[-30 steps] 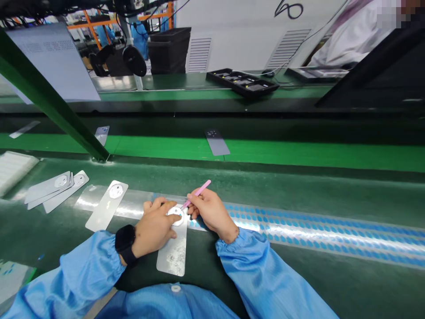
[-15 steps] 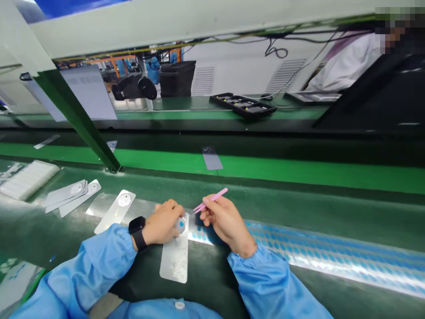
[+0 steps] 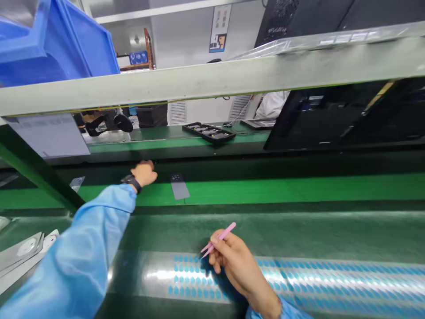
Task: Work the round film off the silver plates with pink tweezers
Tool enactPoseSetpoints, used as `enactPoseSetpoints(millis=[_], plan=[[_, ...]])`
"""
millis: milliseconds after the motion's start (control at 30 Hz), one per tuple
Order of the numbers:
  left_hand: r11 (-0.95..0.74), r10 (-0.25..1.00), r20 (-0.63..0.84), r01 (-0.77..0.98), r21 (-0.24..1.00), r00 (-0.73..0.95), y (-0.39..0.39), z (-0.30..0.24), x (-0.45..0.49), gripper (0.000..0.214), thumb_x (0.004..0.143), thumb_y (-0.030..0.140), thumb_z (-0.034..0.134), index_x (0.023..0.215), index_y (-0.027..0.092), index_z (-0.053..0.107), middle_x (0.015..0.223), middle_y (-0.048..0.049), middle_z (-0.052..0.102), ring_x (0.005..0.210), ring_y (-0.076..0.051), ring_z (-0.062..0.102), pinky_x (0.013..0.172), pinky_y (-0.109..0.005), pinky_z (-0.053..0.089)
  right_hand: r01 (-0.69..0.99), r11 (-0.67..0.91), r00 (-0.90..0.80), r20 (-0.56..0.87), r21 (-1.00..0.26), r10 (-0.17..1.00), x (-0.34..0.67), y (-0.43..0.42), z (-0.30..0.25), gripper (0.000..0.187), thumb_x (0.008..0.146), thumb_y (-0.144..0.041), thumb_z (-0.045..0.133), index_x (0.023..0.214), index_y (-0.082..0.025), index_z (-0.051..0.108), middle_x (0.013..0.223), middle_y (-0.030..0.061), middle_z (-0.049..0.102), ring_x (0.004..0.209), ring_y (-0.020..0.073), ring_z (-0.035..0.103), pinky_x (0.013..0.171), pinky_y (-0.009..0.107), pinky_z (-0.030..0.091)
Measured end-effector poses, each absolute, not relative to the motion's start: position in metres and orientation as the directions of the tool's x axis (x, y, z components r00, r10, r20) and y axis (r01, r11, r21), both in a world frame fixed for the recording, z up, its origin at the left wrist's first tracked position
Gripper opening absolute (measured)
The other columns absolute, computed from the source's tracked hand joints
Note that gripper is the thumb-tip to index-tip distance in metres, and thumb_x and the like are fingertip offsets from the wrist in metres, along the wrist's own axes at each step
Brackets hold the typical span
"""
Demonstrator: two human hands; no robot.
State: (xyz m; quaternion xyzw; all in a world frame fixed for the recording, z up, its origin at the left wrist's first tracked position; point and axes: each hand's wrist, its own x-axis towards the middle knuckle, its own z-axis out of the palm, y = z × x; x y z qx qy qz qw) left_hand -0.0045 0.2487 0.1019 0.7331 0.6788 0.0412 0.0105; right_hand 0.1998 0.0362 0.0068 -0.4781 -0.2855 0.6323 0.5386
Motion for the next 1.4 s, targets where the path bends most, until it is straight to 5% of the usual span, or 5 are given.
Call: enactPoseSetpoints(millis=[367,733,867,1067,1400], plan=[[-0.102,0.98,-0.155,0.985,0.141,0.123,0.246,0.023,0.098,0.033,0.09,0.033,0.057,0.118,0.015,0.055,0.117,-0.009,0.058,0.1,-0.021,0.06,0.084,-0.041,0.053,-0.366,-0.293,0.002,-0.315,-0.883,0.949,0.198,0.039,-0.002,0.052,0.054,-0.059,0.079,0.067,-0.017,0.051,0.042,-0.001,0.058,0.032,0.0074,0.048,0.033,0.017,0.037],[-0.159,0.985,0.094,0.967,0.201,0.143,0.228,0.084,0.023,0.04,0.085,0.013,0.05,0.125,0.012,0.043,0.102,-0.016,0.065,0.1,-0.028,0.063,0.08,-0.034,0.047,-0.034,-0.294,-0.032,-0.293,-0.955,0.956,0.175,0.032,-0.001,0.031,0.07,-0.044,0.069,0.074,-0.018,0.052,0.047,-0.0037,0.06,0.035,0.0089,0.052,0.037,0.02,0.041],[-0.153,0.985,0.138,0.911,0.382,0.108,0.171,0.092,-0.036,0.033,0.075,0.011,0.054,0.106,0.02,0.048,0.081,-0.0016,0.066,0.08,-0.02,0.064,0.067,-0.026,0.044,0.18,-0.33,-0.076,-0.348,-0.927,0.935,0.157,0.03,0.007,0.013,0.078,-0.028,0.061,0.073,-0.018,0.053,0.049,-0.0043,0.06,0.038,0.0085,0.054,0.039,0.019,0.042],[0.02,0.993,-0.103,0.76,0.649,0.061,0.049,0.029,-0.077,0.021,0.074,0.011,0.046,0.091,0.023,0.039,0.069,0.0057,0.058,0.061,-0.014,0.057,0.058,-0.024,0.04,0.364,-0.305,-0.147,-0.378,-0.88,0.914,0.138,0.03,0.001,0.012,0.083,-0.019,0.054,0.071,-0.017,0.053,0.052,-0.0027,0.062,0.038,0.0079,0.055,0.039,0.018,0.043],[0.064,0.941,-0.304,0.807,0.587,0.147,0.001,0.015,-0.087,0.014,0.081,0.011,0.044,0.086,0.023,0.038,0.06,0.0056,0.055,0.062,-0.017,0.058,0.057,-0.025,0.035,0.34,-0.347,-0.074,-0.393,-0.874,0.916,0.135,0.029,-0.01,0.01,0.08,-0.019,0.056,0.071,-0.017,0.053,0.049,-0.0034,0.061,0.037,0.0087,0.055,0.038,0.018,0.043]])
